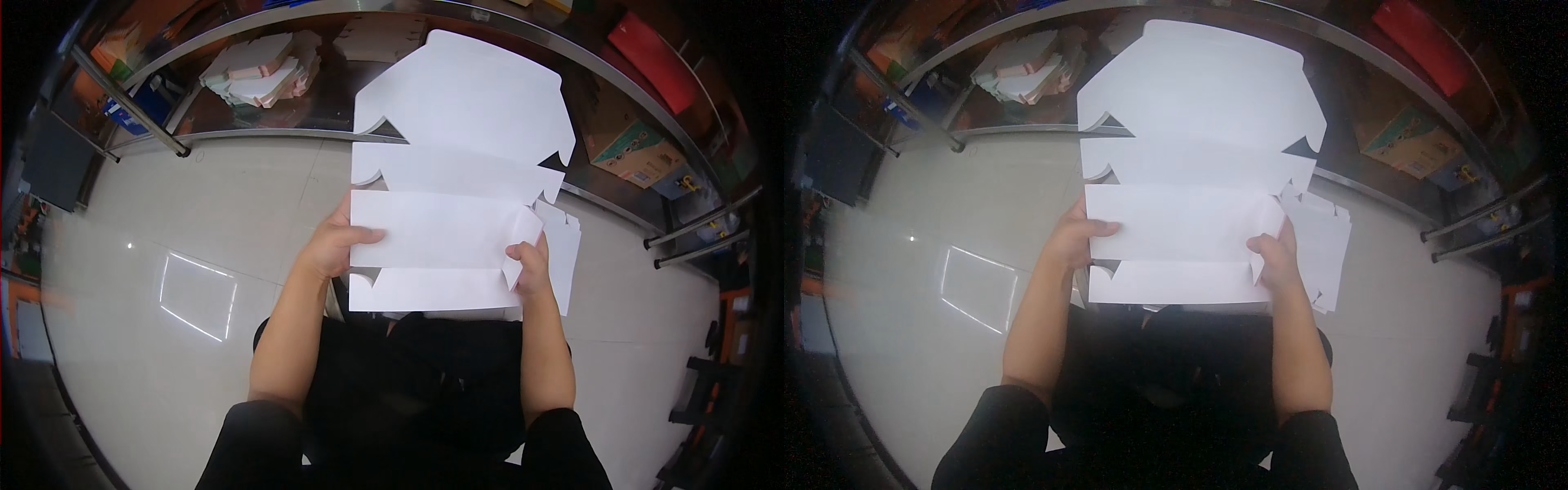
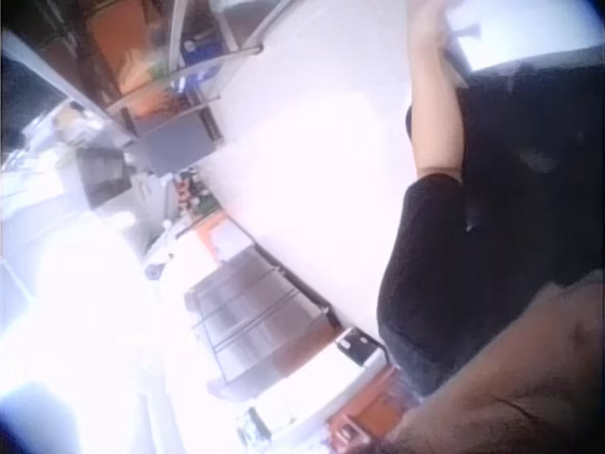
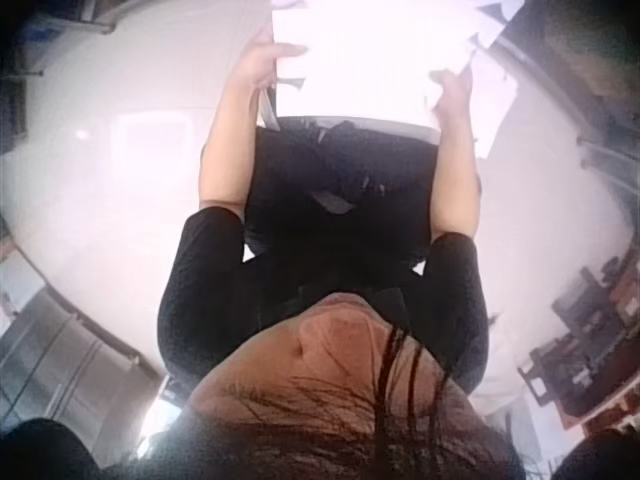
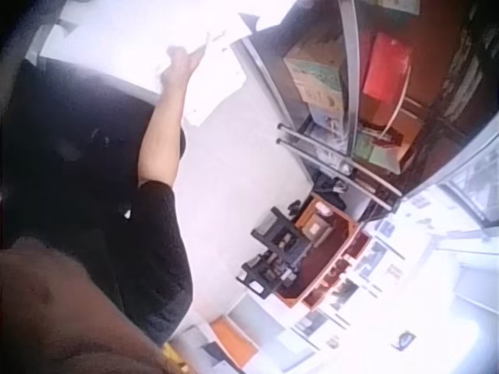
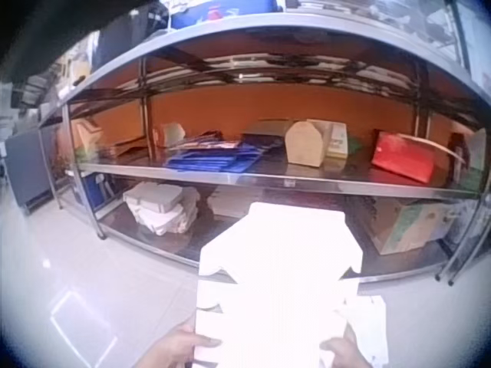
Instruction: The person sits on the floor and folds flat white cardboard pieces into small red and white boxes. They fold the sides and flaps of each piece, tucking tabs into slots to form the box structure, and place the finished boxes in a stack.
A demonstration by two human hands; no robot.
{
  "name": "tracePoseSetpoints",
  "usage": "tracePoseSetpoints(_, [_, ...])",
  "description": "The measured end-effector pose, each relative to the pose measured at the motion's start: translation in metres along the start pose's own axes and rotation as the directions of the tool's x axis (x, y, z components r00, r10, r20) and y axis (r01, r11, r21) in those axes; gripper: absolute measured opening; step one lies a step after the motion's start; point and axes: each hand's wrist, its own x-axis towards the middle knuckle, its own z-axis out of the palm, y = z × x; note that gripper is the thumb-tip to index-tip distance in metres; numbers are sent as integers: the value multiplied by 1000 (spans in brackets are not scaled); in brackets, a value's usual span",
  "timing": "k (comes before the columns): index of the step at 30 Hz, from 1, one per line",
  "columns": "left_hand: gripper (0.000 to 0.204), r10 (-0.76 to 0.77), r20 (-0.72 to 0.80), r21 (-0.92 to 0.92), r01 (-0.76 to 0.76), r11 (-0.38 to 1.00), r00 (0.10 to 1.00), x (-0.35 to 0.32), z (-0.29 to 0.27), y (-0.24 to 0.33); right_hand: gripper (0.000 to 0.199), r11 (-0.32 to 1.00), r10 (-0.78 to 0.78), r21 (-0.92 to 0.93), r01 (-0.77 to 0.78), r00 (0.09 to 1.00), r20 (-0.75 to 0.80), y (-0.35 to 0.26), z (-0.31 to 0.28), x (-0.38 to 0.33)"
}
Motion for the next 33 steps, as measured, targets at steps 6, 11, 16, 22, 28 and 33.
tracePoseSetpoints(6, [64,114,-138,41,-110,993,984,8,19,-1,75,1000,-13,22,13,1000,-27,-3,6,8])
tracePoseSetpoints(11, [51,142,-226,264,-79,961,964,9,30,-4,68,976,-145,-165,145,989,15,1,15,6])
tracePoseSetpoints(16, [39,-54,-280,310,143,940,959,14,10,-18,57,909,-236,-338,245,969,68,6,28,-5])
tracePoseSetpoints(22, [28,207,-404,662,129,738,891,23,1,-41,56,760,-370,-532,373,922,119,23,59,-18])
tracePoseSetpoints(28, [33,12,-443,584,278,763,897,33,-6,-42,76,545,-289,-764,345,933,215,31,76,-38])
tracePoseSetpoints(33, [50,-160,-247,423,255,869,956,44,-41,-47,61,492,-366,-763,419,895,256,32,79,-34])
